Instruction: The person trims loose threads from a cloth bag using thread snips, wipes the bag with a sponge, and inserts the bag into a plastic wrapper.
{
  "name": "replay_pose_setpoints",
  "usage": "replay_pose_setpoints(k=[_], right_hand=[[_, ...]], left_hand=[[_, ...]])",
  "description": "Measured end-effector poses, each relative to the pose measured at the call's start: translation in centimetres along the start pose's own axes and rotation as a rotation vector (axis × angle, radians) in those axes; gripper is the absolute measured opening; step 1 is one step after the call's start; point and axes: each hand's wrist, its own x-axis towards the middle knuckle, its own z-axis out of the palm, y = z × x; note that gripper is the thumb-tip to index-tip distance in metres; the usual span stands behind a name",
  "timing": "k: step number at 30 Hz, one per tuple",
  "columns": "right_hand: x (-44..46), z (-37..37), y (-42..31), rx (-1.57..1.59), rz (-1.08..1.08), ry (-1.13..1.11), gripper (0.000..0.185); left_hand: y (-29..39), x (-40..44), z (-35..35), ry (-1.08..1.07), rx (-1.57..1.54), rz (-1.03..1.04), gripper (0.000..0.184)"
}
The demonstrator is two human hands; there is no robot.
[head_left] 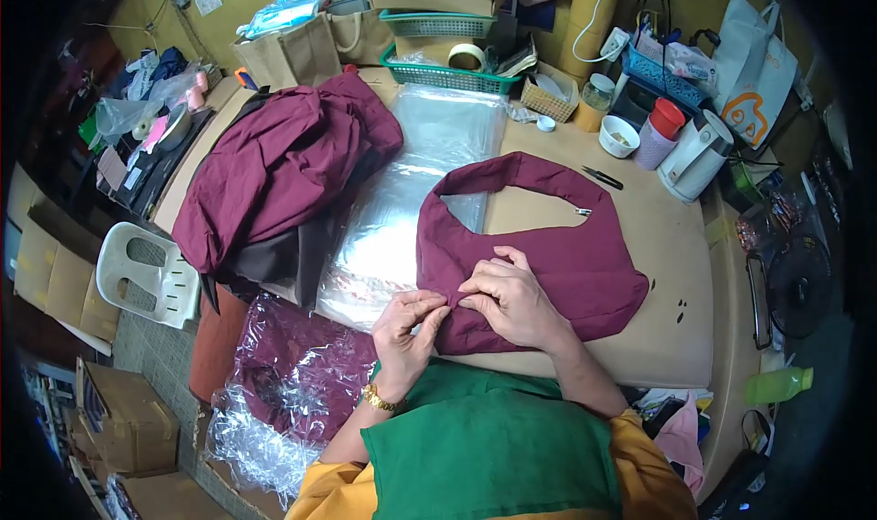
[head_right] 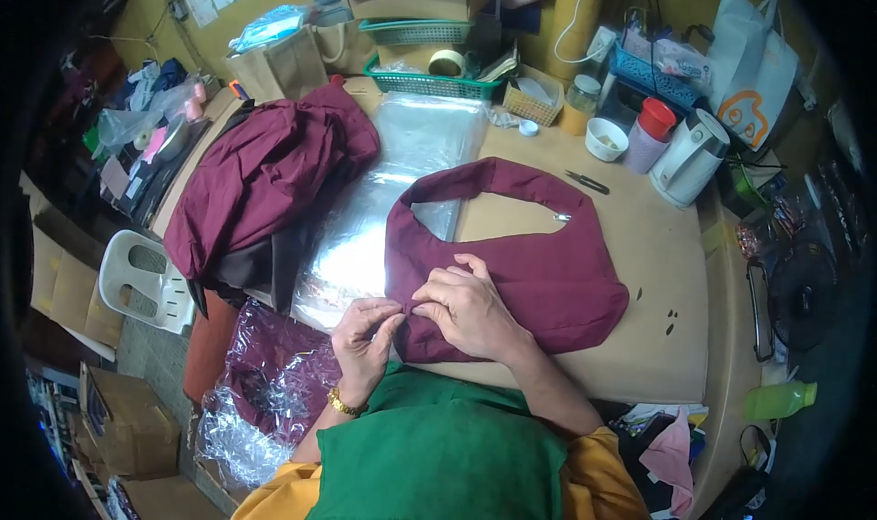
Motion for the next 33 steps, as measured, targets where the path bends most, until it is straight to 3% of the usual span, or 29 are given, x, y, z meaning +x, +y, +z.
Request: replay_pose_setpoints(k=[6,9,15,19,21,24,27,28,30,31,32,33], right_hand=[[-0.2,0.4,-0.7,0.012,-0.013,0.050,0.010],[-0.3,0.3,-0.6,-0.014,-0.028,0.064,0.010],[-0.2,0.2,-0.6,0.004,-0.026,0.011,0.010],[-0.3,-0.1,-0.5,-0.019,-0.033,0.055,0.015],[-1.2,-1.8,0.4,-0.213,-0.011,0.024,0.022],[-3.7,-5.6,2.9,-0.354,0.153,0.004,0.025],[-6.6,-9.0,5.0,-0.267,0.380,0.031,0.018],[-7.3,-9.4,5.2,-0.282,0.400,0.048,0.018],[-8.5,-8.9,6.6,0.097,0.542,0.255,0.011],[-9.5,-7.3,8.7,0.216,0.487,0.376,0.004],[-9.7,-6.5,9.1,0.208,0.493,0.393,0.004],[-9.5,-5.5,9.2,0.165,0.464,0.552,0.005]], left_hand=[[-0.2,0.3,0.6,0.037,-0.082,-0.039,0.013],[0.3,0.9,0.1,-0.053,-0.122,-0.082,0.013],[0.7,2.2,-0.6,-0.169,-0.012,0.037,0.012],[0.7,2.9,-0.9,-0.094,0.088,0.205,0.015],[0.4,3.4,-1.8,-0.027,0.152,0.274,0.020],[-1.2,4.0,-3.4,0.163,0.291,0.271,0.020],[-2.5,3.8,-4.5,0.240,0.264,0.112,0.012],[-3.3,3.6,-4.9,0.221,0.270,0.108,0.010],[-3.6,3.3,-4.7,0.200,0.179,-0.032,0.007],[-4.1,3.1,-4.3,0.195,0.095,-0.063,0.007],[-4.1,3.0,-4.1,0.183,0.066,-0.098,0.005],[-4.9,2.8,-4.0,0.169,0.064,-0.135,0.002]])
